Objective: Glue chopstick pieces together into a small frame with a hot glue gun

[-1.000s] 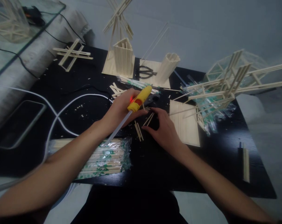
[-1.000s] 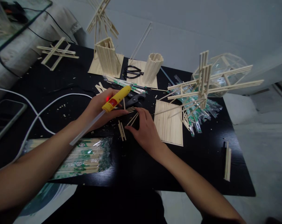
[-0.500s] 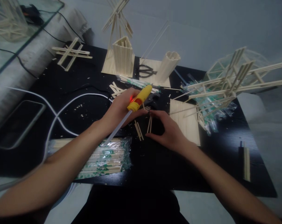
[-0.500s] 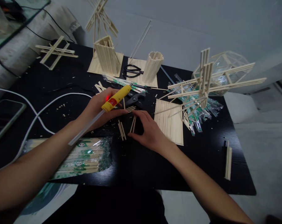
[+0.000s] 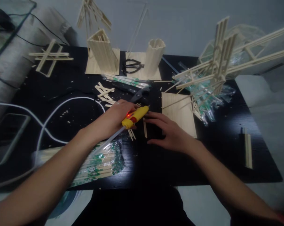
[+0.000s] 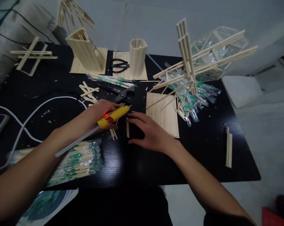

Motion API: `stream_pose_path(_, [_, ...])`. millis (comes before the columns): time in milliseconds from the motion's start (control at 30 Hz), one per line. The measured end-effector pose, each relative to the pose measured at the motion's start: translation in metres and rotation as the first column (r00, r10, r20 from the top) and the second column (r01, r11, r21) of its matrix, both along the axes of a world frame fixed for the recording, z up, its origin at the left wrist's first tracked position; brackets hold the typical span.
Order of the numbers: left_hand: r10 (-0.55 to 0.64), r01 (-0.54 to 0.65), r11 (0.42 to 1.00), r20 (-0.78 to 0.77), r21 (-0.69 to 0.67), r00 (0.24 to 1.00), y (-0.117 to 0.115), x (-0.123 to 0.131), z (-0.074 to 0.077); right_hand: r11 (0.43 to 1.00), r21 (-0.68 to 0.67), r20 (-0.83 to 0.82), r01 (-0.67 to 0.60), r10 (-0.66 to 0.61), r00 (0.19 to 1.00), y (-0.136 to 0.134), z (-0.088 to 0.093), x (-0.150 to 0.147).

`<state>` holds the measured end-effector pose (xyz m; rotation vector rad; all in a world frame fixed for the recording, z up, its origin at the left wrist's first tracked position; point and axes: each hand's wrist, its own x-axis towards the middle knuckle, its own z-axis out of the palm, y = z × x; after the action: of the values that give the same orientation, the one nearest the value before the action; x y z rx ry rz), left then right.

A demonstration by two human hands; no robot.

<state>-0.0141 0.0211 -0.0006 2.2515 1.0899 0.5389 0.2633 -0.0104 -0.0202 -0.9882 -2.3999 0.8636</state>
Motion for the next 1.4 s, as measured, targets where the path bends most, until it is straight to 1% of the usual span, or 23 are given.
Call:
stream_pose_path(133, [0.025, -0.024, 0.999, -0.051, 0.031, 0.998, 0.002, 0.001, -0.002, 0.999, 0.051, -0.013, -0.008, 0.009, 1.000, 0.001, -0.006, 0.000])
stream_pose_path(267, [0.029, -0.030, 1.000, -0.093, -0.008, 0.995, 0.003, 0.004, 0.006, 0.997, 0.083, -0.009, 0.000, 0.001, 1.000, 0.001, -0.008, -0.004])
stream_pose_path(333, [0.081, -0.083, 0.996, -0.115, -0.014, 0.990, 0.002, 0.006, 0.011, 0.996, 0.085, -0.004, 0.003, -0.003, 1.000, 0.000, -0.008, -0.005])
stream_pose_path(433, [0.203, -0.205, 0.979, -0.131, -0.002, 0.970, -0.002, 0.008, 0.014, 0.998, 0.067, 0.003, 0.012, -0.012, 1.000, 0.000, -0.006, -0.006])
stream_pose_path(467, [0.236, -0.239, 0.971, -0.114, -0.006, 0.965, -0.004, 0.009, 0.015, 0.998, 0.058, 0.007, 0.018, -0.019, 1.000, 0.000, -0.005, -0.006])
stream_pose_path(533, [0.260, -0.262, 0.964, -0.066, -0.035, 0.963, -0.007, 0.011, 0.014, 0.998, 0.045, 0.014, 0.038, -0.038, 0.999, 0.000, -0.004, -0.006])
stream_pose_path(633, [0.230, -0.229, 0.967, -0.008, -0.112, 0.973, -0.013, 0.015, 0.011, 0.998, 0.034, -0.008, 0.054, -0.054, 0.999, 0.001, -0.005, -0.007])
stream_pose_path(700, [0.201, -0.192, 0.960, 0.027, -0.203, 0.979, -0.016, 0.017, 0.007, 0.998, 0.028, -0.030, 0.052, -0.051, 0.998, 0.002, -0.006, -0.007])
stream_pose_path(833, [0.208, -0.159, 0.908, 0.088, -0.389, 0.974, -0.019, 0.021, -0.001, 0.998, 0.014, -0.043, 0.056, -0.055, 0.998, 0.002, -0.008, -0.008])
stream_pose_path(967, [0.245, -0.180, 0.852, 0.072, -0.491, 0.967, -0.017, 0.022, -0.001, 0.999, 0.013, -0.018, 0.051, -0.051, 0.999, 0.002, -0.007, -0.004])
stream_pose_path(1033, [0.244, -0.182, 0.852, 0.066, -0.492, 0.967, -0.016, 0.022, 0.001, 0.999, 0.032, -0.022, 0.034, -0.033, 0.999, 0.001, -0.006, -0.001])
stream_pose_path(1133, [0.235, -0.186, 0.872, 0.053, -0.453, 0.971, -0.016, 0.020, 0.002, 0.995, 0.100, -0.048, 0.003, 0.001, 0.999, 0.001, -0.005, 0.002])
stream_pose_path(1200, [0.265, -0.231, 0.874, 0.021, -0.429, 0.964, -0.016, 0.020, 0.004, 0.988, 0.156, -0.049, -0.013, 0.020, 0.999, -0.001, -0.004, 0.001])
stream_pose_path(1300, [0.339, -0.330, 0.863, -0.046, -0.382, 0.940, -0.015, 0.020, 0.011, 0.974, 0.226, -0.004, -0.028, 0.030, 1.000, -0.007, 0.000, -0.005])
stream_pose_path(1400, [0.407, -0.402, 0.857, -0.054, -0.322, 0.912, -0.013, 0.017, 0.019, 0.958, 0.283, 0.059, -0.044, 0.028, 0.998, -0.014, 0.003, -0.012])
